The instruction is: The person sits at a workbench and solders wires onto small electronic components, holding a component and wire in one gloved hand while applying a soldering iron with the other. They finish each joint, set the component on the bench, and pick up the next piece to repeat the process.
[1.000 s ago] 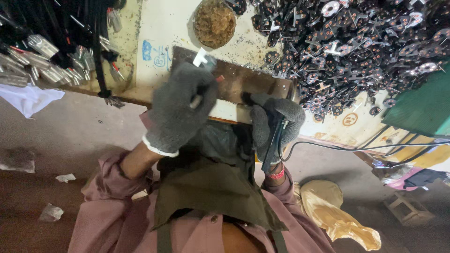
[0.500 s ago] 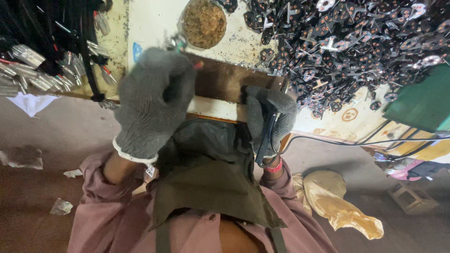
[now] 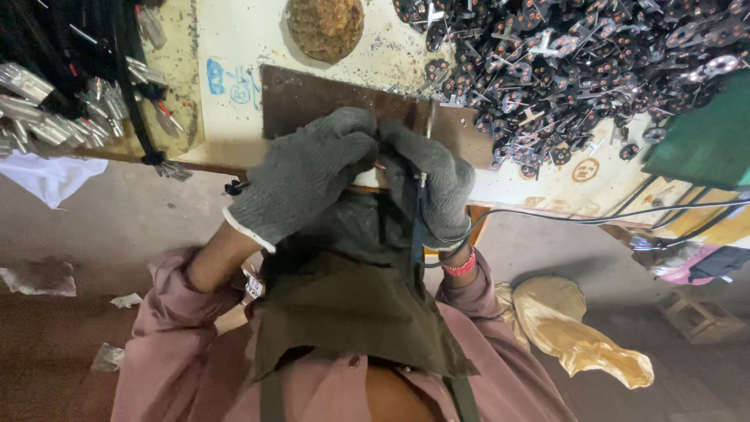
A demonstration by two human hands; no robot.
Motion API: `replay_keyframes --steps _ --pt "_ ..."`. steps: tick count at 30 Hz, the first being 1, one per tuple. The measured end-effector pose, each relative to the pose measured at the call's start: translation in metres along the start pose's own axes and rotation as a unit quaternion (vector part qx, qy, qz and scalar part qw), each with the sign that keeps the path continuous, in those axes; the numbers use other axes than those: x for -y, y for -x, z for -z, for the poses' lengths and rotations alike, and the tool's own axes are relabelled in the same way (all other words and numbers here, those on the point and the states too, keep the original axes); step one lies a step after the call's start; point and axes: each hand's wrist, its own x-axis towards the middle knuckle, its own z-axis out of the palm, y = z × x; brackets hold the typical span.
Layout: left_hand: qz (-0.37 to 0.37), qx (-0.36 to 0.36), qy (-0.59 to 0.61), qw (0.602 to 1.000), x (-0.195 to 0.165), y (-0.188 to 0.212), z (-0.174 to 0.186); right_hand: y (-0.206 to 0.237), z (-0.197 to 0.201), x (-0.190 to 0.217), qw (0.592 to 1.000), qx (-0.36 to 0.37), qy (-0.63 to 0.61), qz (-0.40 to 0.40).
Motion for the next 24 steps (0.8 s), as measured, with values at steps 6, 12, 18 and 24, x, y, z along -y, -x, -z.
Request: replay_keyframes --steps 6,12,18,24 --pt "0.055 0.006 -0.022 0.998 -0.003 -0.003 -0.010 0.005 0.000 0.002 0.994 -0.012 -0.073 -0.083" --pt "0.029 -0.008 -0.026 0.999 0.001 -0.003 -0.012 -0.001 0.007 0.002 0.999 0.008 0.046 -0.021" --pt "0.023 0.001 -0.045 0.999 0.004 -0.014 -0.011 -0.010 0.006 0.009 0.999 0.011 0.053 -0.009" --pt "0.044 0.022 -0.041 0.998 0.005 -0.013 -0.013 0.000 0.005 -0.002 0.997 -0.001 0.073 0.007"
